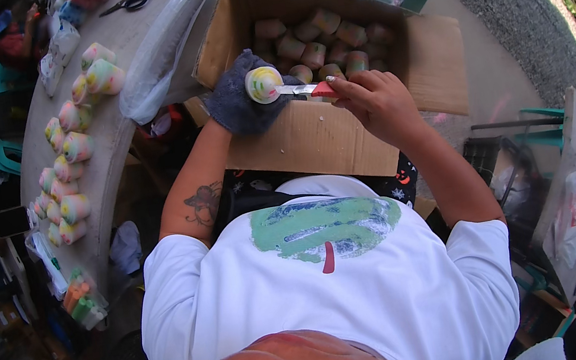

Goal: The person picks up small, round, multicolored objects from a cardboard box, wipes them with a cloth, and uses a red utility knife to carve or trim the top surface. The finished items are placed on a table alongside other completed pieces.

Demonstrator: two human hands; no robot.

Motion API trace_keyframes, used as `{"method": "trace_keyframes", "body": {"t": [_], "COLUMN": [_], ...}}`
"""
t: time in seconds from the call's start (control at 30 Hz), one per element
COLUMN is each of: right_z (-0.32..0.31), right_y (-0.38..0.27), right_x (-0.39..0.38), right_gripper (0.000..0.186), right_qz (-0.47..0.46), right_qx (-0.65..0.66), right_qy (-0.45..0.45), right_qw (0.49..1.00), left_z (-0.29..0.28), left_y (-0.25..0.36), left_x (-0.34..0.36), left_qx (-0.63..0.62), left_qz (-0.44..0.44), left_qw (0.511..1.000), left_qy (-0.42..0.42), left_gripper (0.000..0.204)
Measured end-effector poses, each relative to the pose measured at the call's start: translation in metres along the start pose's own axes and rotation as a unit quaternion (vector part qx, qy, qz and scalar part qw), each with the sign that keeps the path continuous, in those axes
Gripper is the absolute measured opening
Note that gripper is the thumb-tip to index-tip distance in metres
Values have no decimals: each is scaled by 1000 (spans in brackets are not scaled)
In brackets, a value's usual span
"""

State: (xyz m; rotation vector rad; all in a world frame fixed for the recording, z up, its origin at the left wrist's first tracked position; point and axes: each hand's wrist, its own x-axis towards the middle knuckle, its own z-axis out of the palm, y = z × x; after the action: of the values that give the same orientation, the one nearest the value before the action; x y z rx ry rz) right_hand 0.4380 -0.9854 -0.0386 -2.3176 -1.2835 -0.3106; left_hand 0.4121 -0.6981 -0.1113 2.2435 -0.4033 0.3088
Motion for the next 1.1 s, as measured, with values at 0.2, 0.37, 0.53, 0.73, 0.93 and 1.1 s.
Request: {"method": "trace_keyframes", "body": {"t": [0.2, 0.37, 0.53, 0.73, 0.93, 1.1], "right_z": [-2, -6, -11, -10, -16, 2], "right_y": [-3, -6, -6, -9, 0, -6], "right_x": [5, 7, 9, 11, 8, 1], "right_gripper": [36, 36, 36, 28, 32, 17], "right_qz": [-21, -22, -24, -31, 452, 361], "right_qx": [-36, -55, -63, -90, 723, 587], "right_qy": [-4, -2, -9, -20, -203, -18], "right_qw": [999, 998, 998, 995, 481, 725], "left_z": [0, 0, 1, -4, -2, 7], "left_y": [3, 3, -2, 11, 9, 16], "left_x": [2, 2, 0, 1, 11, 8], "left_qx": [-13, -20, 20, -12, -67, -192], "left_qz": [-33, -50, -26, -40, 7, -26], "left_qw": [999, 999, 999, 999, 990, 980], "left_qy": [-5, -7, -13, 10, 121, 37], "left_gripper": [40, 40, 40, 40, 33, 34]}}
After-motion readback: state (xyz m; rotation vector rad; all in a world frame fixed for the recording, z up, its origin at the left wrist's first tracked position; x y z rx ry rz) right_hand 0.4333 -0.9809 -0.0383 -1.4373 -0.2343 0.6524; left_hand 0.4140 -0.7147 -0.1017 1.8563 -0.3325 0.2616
